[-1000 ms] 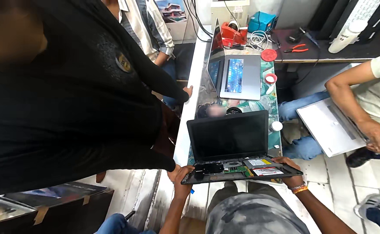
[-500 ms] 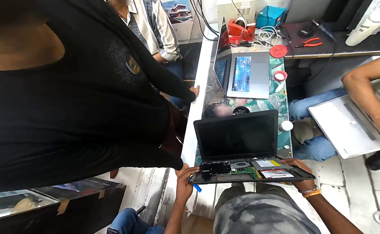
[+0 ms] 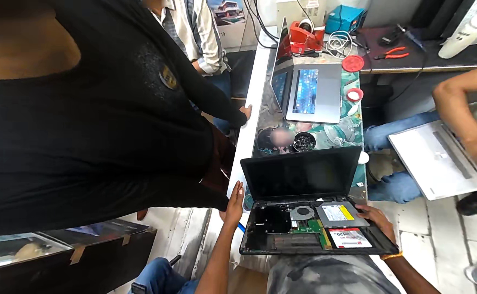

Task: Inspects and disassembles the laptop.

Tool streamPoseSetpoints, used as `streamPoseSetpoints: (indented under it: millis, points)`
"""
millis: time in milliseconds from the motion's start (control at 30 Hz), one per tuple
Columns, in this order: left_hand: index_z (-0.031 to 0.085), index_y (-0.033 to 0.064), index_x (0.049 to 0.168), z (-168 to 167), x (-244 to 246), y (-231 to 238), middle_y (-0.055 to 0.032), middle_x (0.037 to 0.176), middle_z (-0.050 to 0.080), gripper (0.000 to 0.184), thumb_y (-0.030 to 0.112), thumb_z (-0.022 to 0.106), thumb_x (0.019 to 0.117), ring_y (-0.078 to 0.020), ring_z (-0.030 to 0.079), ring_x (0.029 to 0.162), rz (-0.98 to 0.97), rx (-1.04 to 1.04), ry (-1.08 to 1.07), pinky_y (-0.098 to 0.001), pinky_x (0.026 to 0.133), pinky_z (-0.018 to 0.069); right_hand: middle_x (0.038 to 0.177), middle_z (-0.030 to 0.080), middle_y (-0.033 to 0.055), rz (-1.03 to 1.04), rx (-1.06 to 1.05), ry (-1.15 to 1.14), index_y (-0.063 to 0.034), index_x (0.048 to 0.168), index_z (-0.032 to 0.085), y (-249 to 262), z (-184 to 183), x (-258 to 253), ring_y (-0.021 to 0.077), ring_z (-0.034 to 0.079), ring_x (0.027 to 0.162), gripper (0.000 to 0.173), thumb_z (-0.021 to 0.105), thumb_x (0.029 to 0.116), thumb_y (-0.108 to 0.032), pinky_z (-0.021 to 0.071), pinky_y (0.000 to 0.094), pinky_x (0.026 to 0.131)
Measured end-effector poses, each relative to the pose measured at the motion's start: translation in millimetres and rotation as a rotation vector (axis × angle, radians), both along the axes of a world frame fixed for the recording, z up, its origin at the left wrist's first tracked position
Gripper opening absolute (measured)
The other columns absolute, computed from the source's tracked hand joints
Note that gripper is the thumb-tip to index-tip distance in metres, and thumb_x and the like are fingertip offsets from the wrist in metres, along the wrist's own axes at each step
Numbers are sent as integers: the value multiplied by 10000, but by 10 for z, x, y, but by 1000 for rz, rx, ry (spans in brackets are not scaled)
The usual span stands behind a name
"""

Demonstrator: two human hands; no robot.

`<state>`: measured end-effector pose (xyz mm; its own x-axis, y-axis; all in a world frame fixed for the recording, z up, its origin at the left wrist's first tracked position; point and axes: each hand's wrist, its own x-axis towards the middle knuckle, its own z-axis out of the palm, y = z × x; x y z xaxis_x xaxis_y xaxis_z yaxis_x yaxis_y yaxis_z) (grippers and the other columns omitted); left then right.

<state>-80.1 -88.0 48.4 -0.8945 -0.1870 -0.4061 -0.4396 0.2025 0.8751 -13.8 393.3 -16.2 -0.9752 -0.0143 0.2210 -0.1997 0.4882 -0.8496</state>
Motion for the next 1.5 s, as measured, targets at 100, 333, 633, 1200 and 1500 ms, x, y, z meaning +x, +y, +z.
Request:
streamPoseSetpoints:
  millis: [100,333,633,1200,1500]
  points:
    - [393,53,1558,72,-127,99,-128,1583,440,505,290,318,1118,-225,438,1446,-44,43,80,-465,1191,367,1276,667,234,-15,39,-50,-6,863,723,-18,-4,113,372,619,1222,338,518,945,-262,470,505,1058]
    - [591,-71,1285,102,-183,244,-227,1268,636,458,264,319,1132,-263,610,1202,28,-7,112,-462,1084,465,1392,553,268,-99,45,-248,-1,1025,762,-14,-23,253,340,628,1158,239,565,903,-59,524,471,994]
    - [606,-31,1271,105,-98,257,-181,1250,648,505,360,320,1126,-214,628,1171,30,3,134,-430,1072,481,1046,745,77,-396,-628,-1060,-94,1339,595,-210,662,247,141,723,896,547,233,1118,-439,606,341,775]
    - [582,-28,1294,139,-263,502,-117,1281,634,447,295,332,1112,-136,587,1203,93,127,290,-372,1106,446,896,724,114,-265,-577,-1113,9,1147,617,-183,454,-15,165,710,739,273,595,894,109,607,322,672]
    - [559,-12,1316,219,-416,532,-155,1293,611,479,335,289,1126,-192,587,1182,103,94,192,-420,1057,468,1024,689,182,-315,-357,-1062,31,1207,614,-244,126,0,235,683,862,388,682,840,137,580,411,762]
